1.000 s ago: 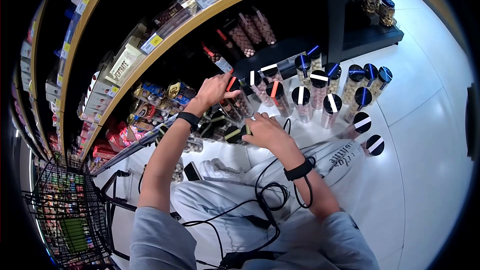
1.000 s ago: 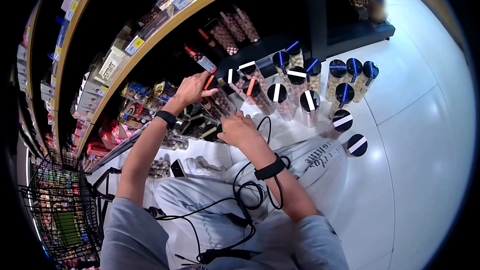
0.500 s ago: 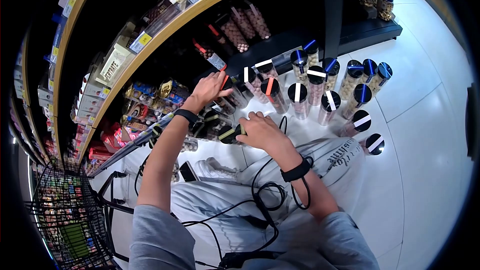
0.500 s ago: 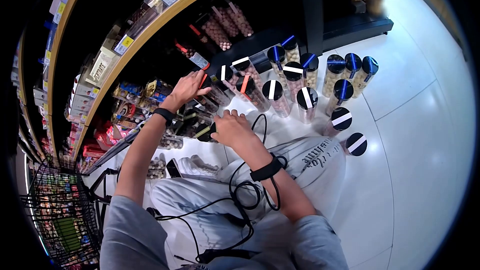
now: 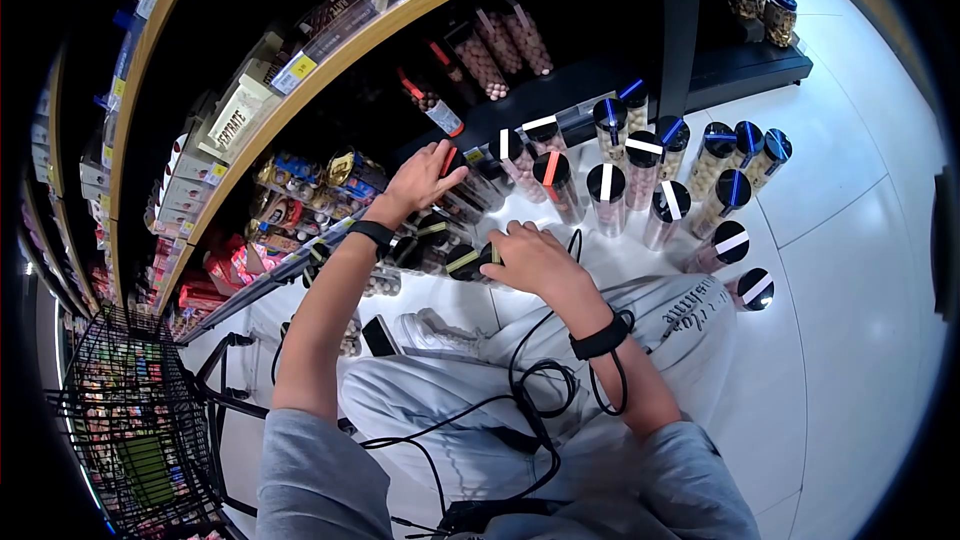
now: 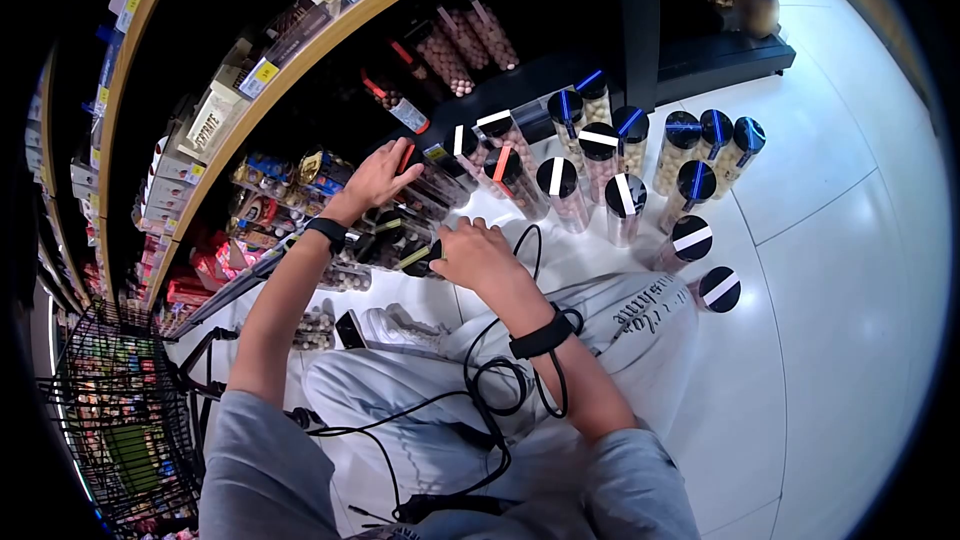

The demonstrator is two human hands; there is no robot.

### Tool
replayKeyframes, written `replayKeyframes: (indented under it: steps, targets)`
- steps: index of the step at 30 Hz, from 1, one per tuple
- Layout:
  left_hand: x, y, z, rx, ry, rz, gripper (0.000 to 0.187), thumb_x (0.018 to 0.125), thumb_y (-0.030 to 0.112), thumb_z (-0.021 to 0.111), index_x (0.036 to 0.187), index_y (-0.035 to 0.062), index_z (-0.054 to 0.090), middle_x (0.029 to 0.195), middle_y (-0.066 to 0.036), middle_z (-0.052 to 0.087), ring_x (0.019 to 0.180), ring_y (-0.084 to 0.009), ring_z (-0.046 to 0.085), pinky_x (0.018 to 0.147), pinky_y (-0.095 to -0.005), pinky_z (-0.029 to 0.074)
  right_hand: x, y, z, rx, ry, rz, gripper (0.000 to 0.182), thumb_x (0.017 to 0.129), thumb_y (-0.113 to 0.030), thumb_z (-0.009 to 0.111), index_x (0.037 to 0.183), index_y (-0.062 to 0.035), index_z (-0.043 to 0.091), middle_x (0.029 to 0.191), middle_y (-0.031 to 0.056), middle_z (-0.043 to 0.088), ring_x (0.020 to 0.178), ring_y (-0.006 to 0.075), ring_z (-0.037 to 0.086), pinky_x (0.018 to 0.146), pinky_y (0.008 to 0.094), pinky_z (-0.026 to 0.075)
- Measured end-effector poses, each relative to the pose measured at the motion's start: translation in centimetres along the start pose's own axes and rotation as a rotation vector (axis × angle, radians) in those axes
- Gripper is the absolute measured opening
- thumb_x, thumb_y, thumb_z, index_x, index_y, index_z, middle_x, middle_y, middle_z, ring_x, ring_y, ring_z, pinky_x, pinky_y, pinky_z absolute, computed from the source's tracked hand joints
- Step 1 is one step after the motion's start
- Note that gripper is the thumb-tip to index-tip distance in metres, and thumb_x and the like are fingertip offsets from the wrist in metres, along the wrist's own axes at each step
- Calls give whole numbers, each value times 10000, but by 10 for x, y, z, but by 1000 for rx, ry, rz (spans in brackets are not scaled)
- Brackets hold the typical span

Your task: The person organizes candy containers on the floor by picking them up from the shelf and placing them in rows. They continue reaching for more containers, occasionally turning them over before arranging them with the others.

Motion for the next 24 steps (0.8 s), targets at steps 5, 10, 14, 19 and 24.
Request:
replayKeyframes:
  steps: [5, 10, 14, 19, 24]
  targets:
    - [25, 0, -55, 194, 250, -171, 435, 908, 457, 621, 968, 31, 558, 865, -184, 644, 869, -368, 668, 720, -488, 546, -1, 0, 0, -10, -20, 5, 512, 848, -397, 711, 1224, -54, 651, 1171, 198, 654, 1181, 369, 613, 990, 514, 502]
    - [70, -52, -81, 470, 436, -342, 448, 877, 434, 657, 1120, 62, 603, 1011, -155, 666, 954, -363, 662, 809, -519, 548, -1, 1, 2, 3, -25, 21, 515, 858, -406, 708, 1236, -62, 645, 1199, 184, 639, 1195, 360, 605, 987, 507, 503]
    - [119, -104, -68, 355, 50, -607, 897, 901, 638, 564, 1543, 55, 334, 1104, -202, 732, 1033, -398, 696, 885, -464, 551, 1, 2, 5, 29, -70, 46, 534, 870, -402, 708, 1271, -60, 626, 1239, 179, 617, 1214, 363, 587, 999, 499, 491]
    - [161, -121, -54, 157, 170, -434, 957, 817, 641, 675, 1575, 177, 321, 1562, -243, 381, 1430, -426, 376, 1166, -491, 345, 2, 0, 9, 35, -106, 72, 557, 881, -400, 720, 1302, -55, 603, 1277, 185, 593, 1246, 366, 558, 1029, 517, 456]
    - [170, -138, -33, 120, 156, -407, 863, 895, 688, 571, 1511, 108, 397, 1317, -272, 616, 1198, -443, 604, 999, -490, 492, -2, -1, 8, 51, 95, -8, 482, 826, -368, 765, 1170, -41, 678, 1140, 184, 646, 1144, 369, 616, 938, 498, 509]
Point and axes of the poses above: each hand's wrist, its own x-axis towards the middle knuckle, its own z-axis out of the palm, y = z × x, the point moved 8 cm from there along x, towards the middle knuckle
